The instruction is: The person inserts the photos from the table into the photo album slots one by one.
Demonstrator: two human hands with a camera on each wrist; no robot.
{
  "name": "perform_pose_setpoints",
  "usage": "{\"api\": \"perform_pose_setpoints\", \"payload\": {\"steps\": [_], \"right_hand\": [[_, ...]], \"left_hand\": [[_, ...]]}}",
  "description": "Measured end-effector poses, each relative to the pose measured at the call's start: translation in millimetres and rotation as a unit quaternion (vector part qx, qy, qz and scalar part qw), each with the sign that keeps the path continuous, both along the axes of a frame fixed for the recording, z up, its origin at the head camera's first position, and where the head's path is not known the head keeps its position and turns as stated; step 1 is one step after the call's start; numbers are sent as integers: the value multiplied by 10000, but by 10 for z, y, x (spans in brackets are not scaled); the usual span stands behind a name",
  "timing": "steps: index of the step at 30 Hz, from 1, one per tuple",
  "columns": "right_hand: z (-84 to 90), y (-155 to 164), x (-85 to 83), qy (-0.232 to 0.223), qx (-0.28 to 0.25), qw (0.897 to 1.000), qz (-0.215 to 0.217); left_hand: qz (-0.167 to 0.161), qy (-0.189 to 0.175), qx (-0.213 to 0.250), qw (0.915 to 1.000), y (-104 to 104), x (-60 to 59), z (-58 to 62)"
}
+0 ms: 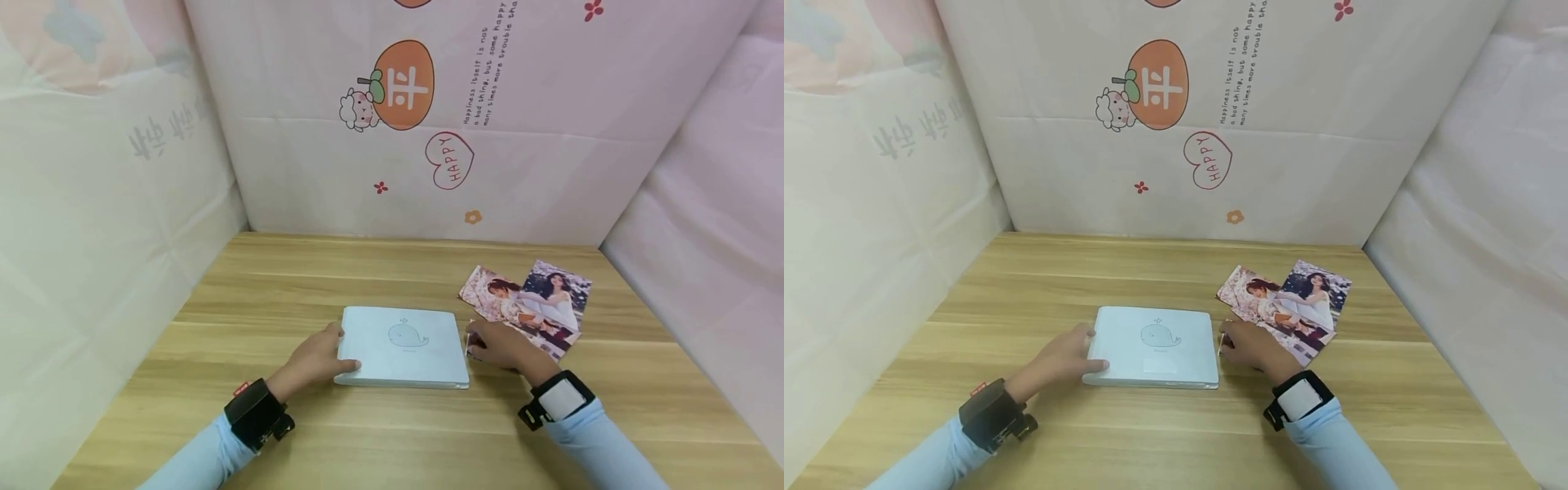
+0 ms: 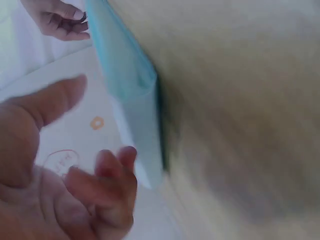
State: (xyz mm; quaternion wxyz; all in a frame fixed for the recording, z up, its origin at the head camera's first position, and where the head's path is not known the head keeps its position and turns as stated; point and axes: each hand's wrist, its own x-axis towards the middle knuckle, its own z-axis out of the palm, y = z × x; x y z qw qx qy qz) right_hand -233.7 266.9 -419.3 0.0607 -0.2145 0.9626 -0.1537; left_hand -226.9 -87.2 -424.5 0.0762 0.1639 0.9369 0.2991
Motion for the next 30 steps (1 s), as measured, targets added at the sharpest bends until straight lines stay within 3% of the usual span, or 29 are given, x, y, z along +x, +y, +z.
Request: {"api": "perform_pose_setpoints", "payload": {"steps": [3, 5, 8, 12, 15, 19, 30], "right_hand": [[-22, 4, 67, 233, 200, 9990, 335], [-26, -2, 128, 305, 305, 9982, 417], [-37, -13, 220, 236, 428, 9980, 398], [-66, -5, 301, 68, 502, 9982, 327], [-74, 13, 328, -40, 464, 9985, 285], [-79, 32, 337, -237, 406, 9986, 233], [-125, 56, 326, -362, 441, 9982, 188]], "left_hand": [[-704, 707, -308, 9945, -19, 8, 34], [-1250, 1083, -349, 9856, -34, 21, 54], [-2005, 1637, -530, 9645, -36, 43, 67], [-2615, 2041, -993, 9382, 9, 79, 47], [-2805, 1940, -1216, 9321, 55, 120, 30], [-2851, 1812, -1271, 9326, 92, 146, 0], [-2737, 2182, -1271, 9281, 133, 92, -69]]}}
